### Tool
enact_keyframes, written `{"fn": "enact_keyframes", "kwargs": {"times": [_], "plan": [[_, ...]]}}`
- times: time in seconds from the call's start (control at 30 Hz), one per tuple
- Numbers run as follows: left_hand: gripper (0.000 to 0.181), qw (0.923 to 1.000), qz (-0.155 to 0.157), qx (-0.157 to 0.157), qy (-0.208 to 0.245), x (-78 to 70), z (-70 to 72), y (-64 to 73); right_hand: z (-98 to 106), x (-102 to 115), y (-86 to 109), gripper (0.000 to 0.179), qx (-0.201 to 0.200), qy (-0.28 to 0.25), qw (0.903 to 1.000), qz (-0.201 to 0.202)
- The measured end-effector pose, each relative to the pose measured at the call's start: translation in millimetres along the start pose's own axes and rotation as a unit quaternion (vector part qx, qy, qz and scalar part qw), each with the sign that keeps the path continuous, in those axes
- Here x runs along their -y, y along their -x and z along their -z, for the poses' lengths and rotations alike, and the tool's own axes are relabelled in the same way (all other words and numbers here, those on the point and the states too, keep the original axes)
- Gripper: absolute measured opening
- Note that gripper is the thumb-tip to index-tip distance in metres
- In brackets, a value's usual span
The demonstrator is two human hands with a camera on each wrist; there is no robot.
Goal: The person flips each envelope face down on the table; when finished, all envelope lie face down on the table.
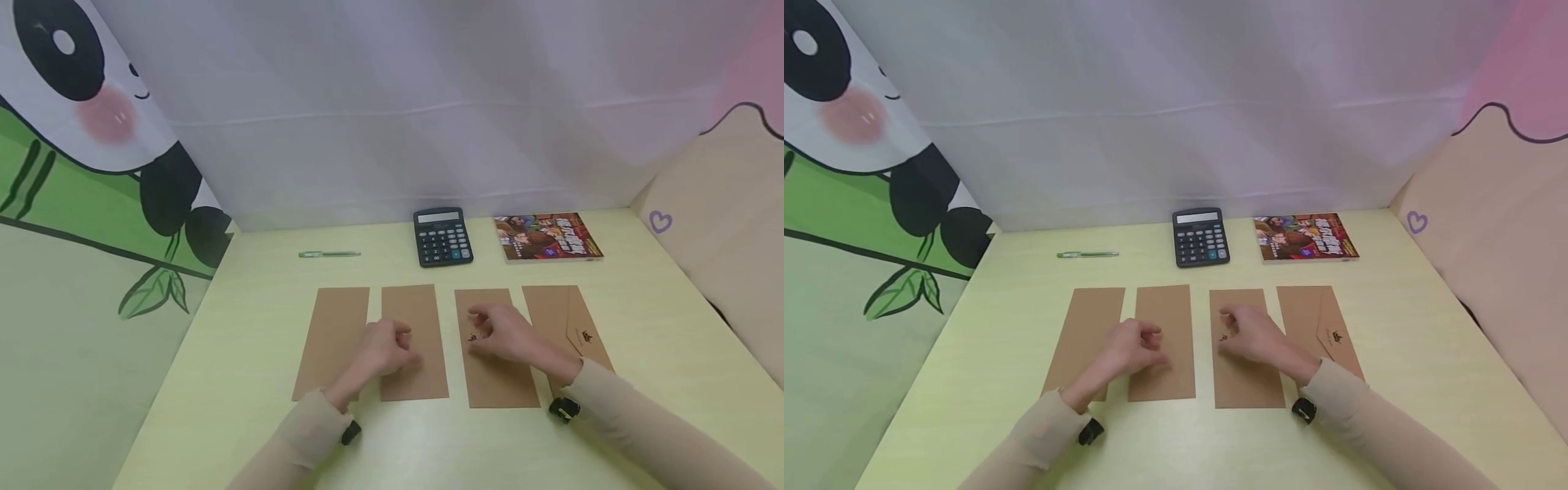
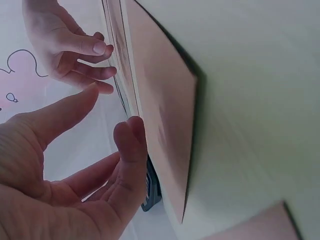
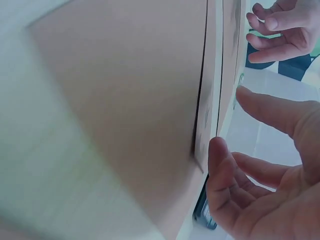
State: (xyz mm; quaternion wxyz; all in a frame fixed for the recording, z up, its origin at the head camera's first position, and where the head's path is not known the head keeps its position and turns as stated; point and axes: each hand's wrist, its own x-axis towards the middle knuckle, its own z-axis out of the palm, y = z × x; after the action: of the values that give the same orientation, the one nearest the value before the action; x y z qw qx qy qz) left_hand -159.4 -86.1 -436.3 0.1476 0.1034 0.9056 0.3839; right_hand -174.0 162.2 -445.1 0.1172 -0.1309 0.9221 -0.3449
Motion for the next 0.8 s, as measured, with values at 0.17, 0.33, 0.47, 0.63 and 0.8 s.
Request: {"fn": "enact_keyframes", "kwargs": {"times": [0.17,0.33,0.47,0.63,0.8], "plan": [[0.060,0.9984,-0.012,0.020,0.052,-6.7,-8.4,-5.4,11,-12,6.8,0.068,-0.011,-0.008,0.9996,-0.025],[0.057,0.9976,-0.025,0.054,0.034,-18.4,-25.1,-12.2,24,-22,12.0,0.068,-0.028,0.001,0.9981,-0.055],[0.056,0.9973,-0.033,0.065,-0.010,-28.8,-38.7,-18.9,31,-30,15.9,0.068,-0.027,0.022,0.9968,-0.071],[0.052,0.9966,-0.036,0.059,-0.045,-36.1,-48.1,-25.8,32,-38,21.5,0.068,-0.016,0.027,0.9959,-0.085],[0.033,0.9962,-0.045,0.052,-0.053,-36.0,-51.6,-29.0,31,-43,25.7,0.070,-0.014,0.027,0.9955,-0.090]]}}
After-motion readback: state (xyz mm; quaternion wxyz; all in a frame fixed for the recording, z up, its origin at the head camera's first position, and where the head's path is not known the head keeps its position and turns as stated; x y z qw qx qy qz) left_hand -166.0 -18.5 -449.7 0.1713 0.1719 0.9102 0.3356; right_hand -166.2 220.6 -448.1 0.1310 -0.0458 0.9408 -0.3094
